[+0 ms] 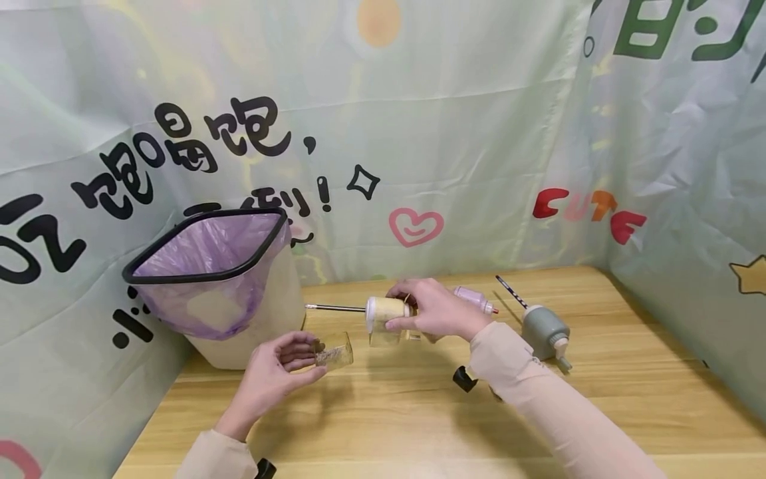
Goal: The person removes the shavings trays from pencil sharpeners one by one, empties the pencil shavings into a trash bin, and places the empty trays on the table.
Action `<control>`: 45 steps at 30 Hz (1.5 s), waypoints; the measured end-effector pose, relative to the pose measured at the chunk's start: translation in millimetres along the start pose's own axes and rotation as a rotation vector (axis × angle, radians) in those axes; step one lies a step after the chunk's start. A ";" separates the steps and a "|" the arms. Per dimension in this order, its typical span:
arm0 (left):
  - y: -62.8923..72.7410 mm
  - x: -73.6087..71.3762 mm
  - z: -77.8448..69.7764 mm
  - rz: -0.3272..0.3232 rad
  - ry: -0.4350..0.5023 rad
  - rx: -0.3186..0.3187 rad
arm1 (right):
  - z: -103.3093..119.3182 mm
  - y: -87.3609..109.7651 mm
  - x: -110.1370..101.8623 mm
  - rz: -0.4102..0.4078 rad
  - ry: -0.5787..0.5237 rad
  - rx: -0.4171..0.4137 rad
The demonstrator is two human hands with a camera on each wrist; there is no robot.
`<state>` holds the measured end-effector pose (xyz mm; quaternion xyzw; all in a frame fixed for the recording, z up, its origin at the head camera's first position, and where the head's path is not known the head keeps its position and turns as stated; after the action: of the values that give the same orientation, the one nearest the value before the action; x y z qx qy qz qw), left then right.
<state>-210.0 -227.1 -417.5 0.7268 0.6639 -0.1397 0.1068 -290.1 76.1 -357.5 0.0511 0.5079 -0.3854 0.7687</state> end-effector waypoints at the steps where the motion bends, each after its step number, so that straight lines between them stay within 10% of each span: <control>1: 0.6 -0.7 0.6 -0.001 -0.004 0.001 | -3.4 -0.8 2.1 0.001 -0.003 0.010; 19: 15.7 -22.8 -3.7 -0.027 -0.009 0.025 | -29.1 -9.9 40.9 0.024 0.116 0.120; 45: 36.2 -85.1 -71.8 -0.235 -0.130 0.168 | -27.1 -4.3 57.0 0.105 0.118 0.273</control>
<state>-176.4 -285.7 -321.8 0.6400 0.7221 -0.2529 0.0716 -302.3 55.0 -415.9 0.2040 0.4918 -0.4064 0.7425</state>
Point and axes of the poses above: each hand's wrist, its own y-axis away from the middle knuckle, its own x-axis out of the palm, z = x × y, the point moved 3 cm from there along -y, towards the middle knuckle, and after that the axes turned 8 degrees about -x, right-handed, at the moved point
